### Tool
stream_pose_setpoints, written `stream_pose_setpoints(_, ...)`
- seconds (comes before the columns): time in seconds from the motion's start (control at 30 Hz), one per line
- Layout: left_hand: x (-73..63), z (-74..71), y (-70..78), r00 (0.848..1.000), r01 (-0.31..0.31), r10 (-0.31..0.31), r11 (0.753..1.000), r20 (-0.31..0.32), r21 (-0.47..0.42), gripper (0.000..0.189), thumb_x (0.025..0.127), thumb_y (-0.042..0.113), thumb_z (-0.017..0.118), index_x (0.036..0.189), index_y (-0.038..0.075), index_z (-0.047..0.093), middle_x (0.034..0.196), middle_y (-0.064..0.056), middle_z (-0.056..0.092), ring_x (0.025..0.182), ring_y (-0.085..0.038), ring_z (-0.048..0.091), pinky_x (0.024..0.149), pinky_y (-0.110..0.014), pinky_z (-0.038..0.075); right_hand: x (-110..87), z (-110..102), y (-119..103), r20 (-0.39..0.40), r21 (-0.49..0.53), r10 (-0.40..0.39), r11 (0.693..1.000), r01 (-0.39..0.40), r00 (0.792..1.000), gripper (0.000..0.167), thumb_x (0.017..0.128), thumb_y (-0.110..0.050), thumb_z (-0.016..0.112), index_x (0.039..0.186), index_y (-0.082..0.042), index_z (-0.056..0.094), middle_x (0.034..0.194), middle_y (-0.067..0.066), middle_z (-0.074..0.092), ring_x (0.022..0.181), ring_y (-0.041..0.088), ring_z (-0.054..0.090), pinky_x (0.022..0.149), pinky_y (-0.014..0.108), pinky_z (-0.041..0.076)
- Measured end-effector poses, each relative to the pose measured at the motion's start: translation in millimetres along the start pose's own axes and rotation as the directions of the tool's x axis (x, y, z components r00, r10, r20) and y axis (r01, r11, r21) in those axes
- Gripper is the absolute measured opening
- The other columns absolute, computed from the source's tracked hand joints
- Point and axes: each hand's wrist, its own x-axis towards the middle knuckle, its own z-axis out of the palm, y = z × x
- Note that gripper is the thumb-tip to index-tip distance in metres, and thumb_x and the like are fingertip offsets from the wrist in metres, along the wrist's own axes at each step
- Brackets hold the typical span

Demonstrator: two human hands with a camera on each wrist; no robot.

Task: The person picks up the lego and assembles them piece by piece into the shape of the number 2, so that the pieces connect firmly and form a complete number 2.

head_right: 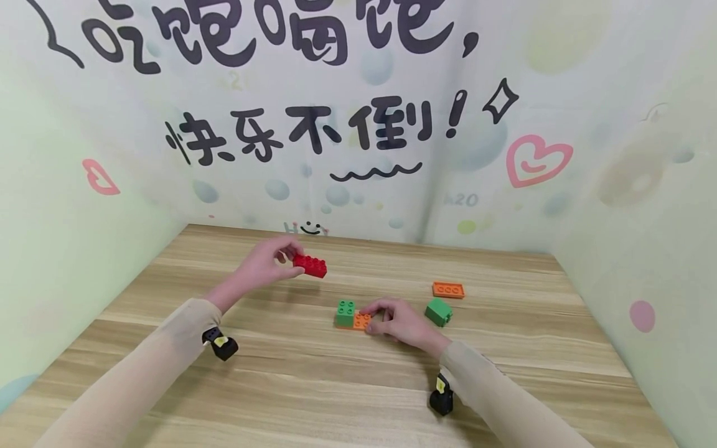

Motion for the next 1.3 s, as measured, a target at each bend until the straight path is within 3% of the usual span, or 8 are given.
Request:
stream_pose_setpoints(0.27,-2.3,3.7,2.4,0.999,0.018,-0.02,0.999,-0.047,-0.037,0.025,0.082,0.013,0.08,0.101,0.009,0.065,0.097,-0.007,0.069,0.09,-0.025,0.065,0.081,-0.04,0.056,-0.8,-1,1,-0.001,0.002,-0.007,1.0,0.007,1.0,0.032,0.088,-0.028,0.075,0.119,-0.027,0.069,0.073,-0.001,0.055,0.048,0.007,0.042,0.044,0.022,0.039)
stream_pose_setpoints(0.47,-3.4,10.0,8.0,0.997,-0.016,0.009,0.996,-0.077,-0.09,0.028,0.08,0.011,0.081,0.101,0.006,0.065,0.097,-0.01,0.071,0.089,-0.022,0.067,0.08,-0.042,0.058,-1.2,-1,1,0.0,0.009,-0.003,1.0,0.003,1.0,0.032,0.088,-0.027,0.075,0.119,-0.027,0.068,0.069,-0.002,0.052,0.047,0.008,0.041,0.044,0.022,0.039)
stream_pose_setpoints(0.63,-5.4,18.1,13.3,0.998,-0.008,0.003,0.997,-0.056,-0.083,0.028,0.081,0.015,0.081,0.101,0.008,0.064,0.098,-0.007,0.071,0.09,-0.021,0.067,0.08,-0.037,0.058,-1.2,-1,0,-0.005,-0.01,-0.003,1.0,0.003,1.0,0.031,0.088,-0.028,0.075,0.118,-0.028,0.069,0.076,-0.001,0.056,0.049,0.008,0.043,0.045,0.023,0.04)
stream_pose_setpoints(0.87,-7.9,30.1,20.6,1.0,-0.007,0.005,0.991,-0.014,-0.131,0.027,0.081,0.017,0.081,0.101,0.011,0.064,0.098,-0.004,0.069,0.092,-0.02,0.064,0.08,-0.041,0.055,0.2,0,0,-0.009,-0.034,0.003,0.999,-0.004,1.0,0.03,0.088,-0.029,0.075,0.117,-0.028,0.069,0.075,0.001,0.054,0.049,0.009,0.044,0.045,0.024,0.04)
stream_pose_setpoints(1.03,-10.8,38.3,25.3,1.0,-0.018,0.018,0.99,0.0,-0.141,0.027,0.081,0.018,0.082,0.101,0.014,0.064,0.097,-0.001,0.069,0.088,-0.014,0.06,0.075,-0.032,0.053,0.8,0,1,-0.01,-0.031,0.009,0.999,-0.01,1.0,0.03,0.087,-0.029,0.075,0.117,-0.027,0.07,0.079,0.002,0.056,0.05,0.009,0.044,0.046,0.024,0.04)
stream_pose_setpoints(1.13,-12.3,41.7,27.7,1.0,-0.015,0.016,0.987,0.003,-0.158,0.027,0.081,0.016,0.082,0.101,0.013,0.063,0.096,-0.002,0.069,0.087,-0.015,0.061,0.076,-0.034,0.055,0.5,-1,0,-0.008,-0.024,0.016,1.0,-0.017,1.0,0.031,0.088,-0.028,0.075,0.118,-0.028,0.069,0.08,0.002,0.057,0.05,0.009,0.044,0.046,0.023,0.04)
stream_pose_setpoints(1.3,-14.5,46.8,28.5,1.0,0.0,0.003,0.982,0.014,-0.189,0.026,0.081,0.014,0.081,0.1,0.012,0.063,0.096,-0.003,0.068,0.091,-0.028,0.065,0.078,-0.039,0.056,-0.2,-1,-1,-0.008,-0.014,0.022,1.0,-0.023,1.0,0.031,0.088,-0.028,0.075,0.119,-0.029,0.069,0.082,0.001,0.058,0.051,0.009,0.044,0.046,0.023,0.04)
